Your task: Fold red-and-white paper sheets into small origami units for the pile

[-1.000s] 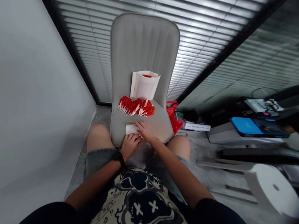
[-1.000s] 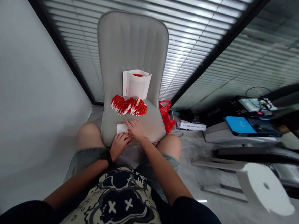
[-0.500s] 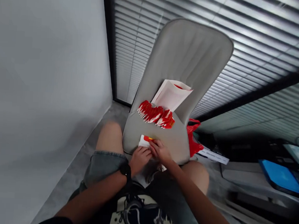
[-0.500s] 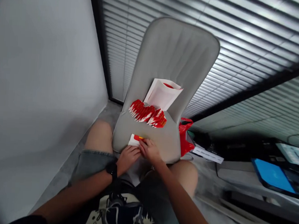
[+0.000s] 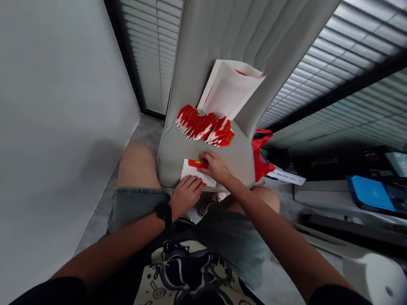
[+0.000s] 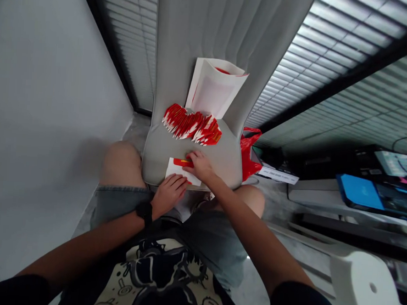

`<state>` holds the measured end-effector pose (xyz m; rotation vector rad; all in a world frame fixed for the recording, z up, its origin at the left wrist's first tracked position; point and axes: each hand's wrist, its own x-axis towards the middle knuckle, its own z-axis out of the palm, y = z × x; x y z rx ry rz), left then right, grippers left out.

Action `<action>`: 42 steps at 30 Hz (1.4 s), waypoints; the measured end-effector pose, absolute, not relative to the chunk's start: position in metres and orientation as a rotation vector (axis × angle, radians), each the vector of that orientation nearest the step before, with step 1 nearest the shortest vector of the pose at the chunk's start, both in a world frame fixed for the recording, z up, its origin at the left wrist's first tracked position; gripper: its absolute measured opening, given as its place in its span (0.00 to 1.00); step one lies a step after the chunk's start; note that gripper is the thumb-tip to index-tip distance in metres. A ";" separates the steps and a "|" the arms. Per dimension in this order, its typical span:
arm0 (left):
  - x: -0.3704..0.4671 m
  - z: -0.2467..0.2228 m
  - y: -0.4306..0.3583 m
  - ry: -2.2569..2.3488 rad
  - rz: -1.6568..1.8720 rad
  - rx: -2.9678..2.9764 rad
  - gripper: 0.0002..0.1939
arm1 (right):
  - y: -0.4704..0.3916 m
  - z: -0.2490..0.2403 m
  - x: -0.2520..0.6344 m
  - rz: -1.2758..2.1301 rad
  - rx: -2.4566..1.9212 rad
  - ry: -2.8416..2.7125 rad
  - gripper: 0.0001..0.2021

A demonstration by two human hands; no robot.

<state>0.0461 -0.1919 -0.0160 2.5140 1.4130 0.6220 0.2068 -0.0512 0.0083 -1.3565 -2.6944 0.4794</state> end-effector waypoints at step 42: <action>-0.004 -0.020 -0.108 1.037 0.601 2.691 0.19 | -0.127 -0.022 0.237 0.283 -1.340 -2.571 0.30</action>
